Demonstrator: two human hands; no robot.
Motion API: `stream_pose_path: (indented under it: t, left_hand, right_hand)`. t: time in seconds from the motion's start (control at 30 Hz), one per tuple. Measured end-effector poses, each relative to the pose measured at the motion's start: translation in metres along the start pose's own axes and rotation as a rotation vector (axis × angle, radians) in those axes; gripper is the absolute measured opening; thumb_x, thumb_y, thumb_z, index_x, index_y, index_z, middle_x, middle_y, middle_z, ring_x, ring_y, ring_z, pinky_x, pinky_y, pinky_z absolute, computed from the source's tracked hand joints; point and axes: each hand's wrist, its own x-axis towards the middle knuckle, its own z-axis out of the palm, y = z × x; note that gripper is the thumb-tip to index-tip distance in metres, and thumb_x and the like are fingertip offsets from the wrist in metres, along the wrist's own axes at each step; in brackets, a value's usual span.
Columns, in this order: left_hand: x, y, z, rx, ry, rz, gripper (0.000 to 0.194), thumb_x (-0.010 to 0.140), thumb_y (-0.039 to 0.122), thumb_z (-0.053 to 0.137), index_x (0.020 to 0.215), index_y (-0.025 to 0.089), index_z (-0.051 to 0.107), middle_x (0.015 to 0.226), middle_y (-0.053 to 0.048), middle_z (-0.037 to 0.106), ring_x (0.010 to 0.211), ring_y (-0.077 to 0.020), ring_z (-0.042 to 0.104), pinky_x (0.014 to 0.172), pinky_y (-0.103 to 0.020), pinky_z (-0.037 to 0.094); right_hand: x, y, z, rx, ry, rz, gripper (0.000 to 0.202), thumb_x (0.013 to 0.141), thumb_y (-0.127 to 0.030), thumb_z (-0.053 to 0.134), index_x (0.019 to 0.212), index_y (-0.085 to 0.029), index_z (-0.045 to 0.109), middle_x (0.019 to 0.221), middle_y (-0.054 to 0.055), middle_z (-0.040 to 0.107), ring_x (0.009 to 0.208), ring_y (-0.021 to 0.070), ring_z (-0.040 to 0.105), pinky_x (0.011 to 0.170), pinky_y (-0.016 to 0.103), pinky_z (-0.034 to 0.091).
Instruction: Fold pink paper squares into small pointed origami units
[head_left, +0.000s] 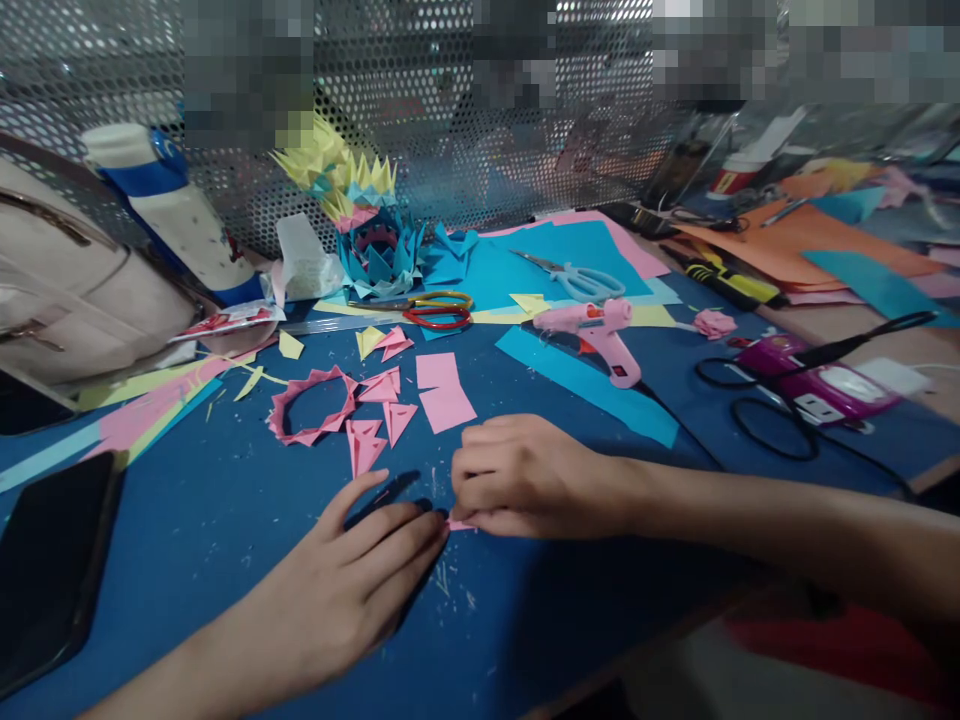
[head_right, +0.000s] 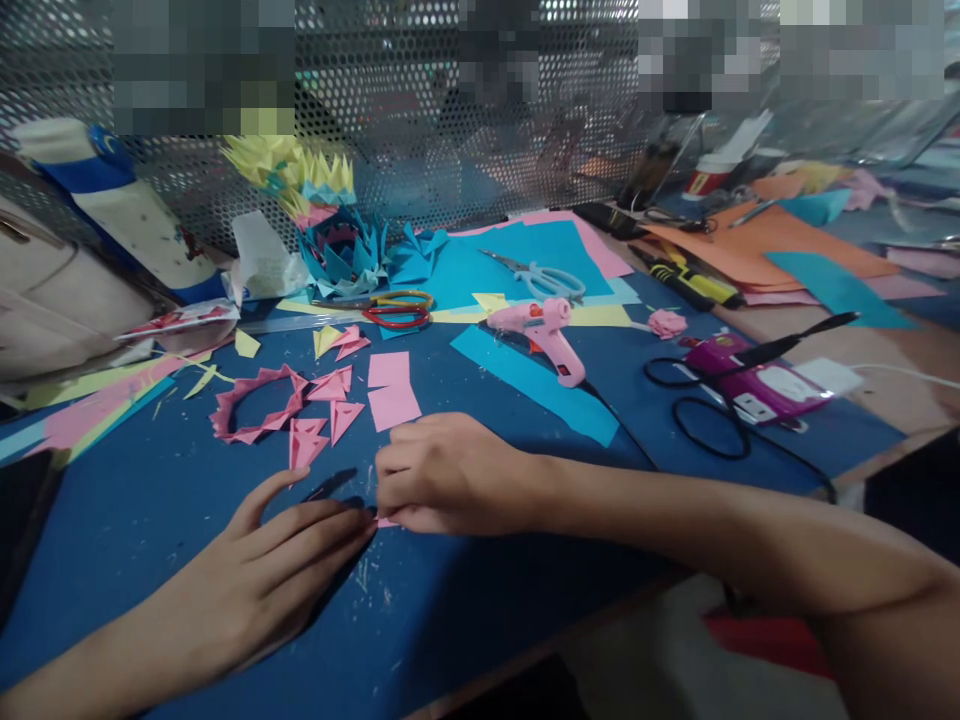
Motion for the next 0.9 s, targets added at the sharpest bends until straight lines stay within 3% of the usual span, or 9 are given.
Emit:
stream_pose_path:
  t: [0.13,0.37,0.77,0.9]
  left_hand:
    - [0.0,0.0,0.0,-0.018,0.001,0.007,0.029,0.099,0.016,0.057,0.126,0.01,0.065,0.124,-0.006,0.069,0.118,-0.0198,0.057,0.126,-0.047,0.006]
    - [-0.002,0.001,0.001,-0.035,-0.008,0.016,0.028,0.099,0.016,0.058,0.126,0.01,0.064,0.127,-0.005,0.069,0.118,-0.0195,0.058,0.126,-0.048,0.008]
    - [-0.004,0.001,-0.003,0.002,-0.026,0.09,0.028,0.1,0.015,0.055,0.124,0.006,0.065,0.131,-0.009,0.067,0.125,-0.0221,0.057,0.127,-0.049,0.011]
    - [-0.004,0.001,-0.006,0.045,-0.057,0.134,0.034,0.104,0.016,0.044,0.131,0.007,0.062,0.13,-0.012,0.066,0.123,-0.0243,0.058,0.125,-0.051,0.01]
  right_hand:
    - [0.001,-0.001,-0.005,-0.086,-0.016,-0.072,0.019,0.1,-0.027,0.053,0.087,-0.021,0.066,0.084,0.0,0.065,0.075,0.0148,0.048,0.065,0.031,0.03]
    - [0.001,0.0,-0.011,-0.167,-0.103,-0.155,0.016,0.098,-0.029,0.058,0.085,-0.022,0.064,0.086,-0.001,0.062,0.076,0.0156,0.042,0.063,0.033,0.027]
    - [0.004,0.007,-0.012,-0.248,-0.095,-0.27,0.02,0.101,-0.029,0.054,0.087,-0.022,0.065,0.089,-0.002,0.063,0.077,0.0154,0.043,0.063,0.034,0.026]
    - [0.006,0.0,-0.017,-0.325,-0.151,-0.293,0.021,0.1,-0.025,0.055,0.083,-0.021,0.065,0.085,-0.001,0.061,0.078,0.0173,0.043,0.061,0.035,0.023]
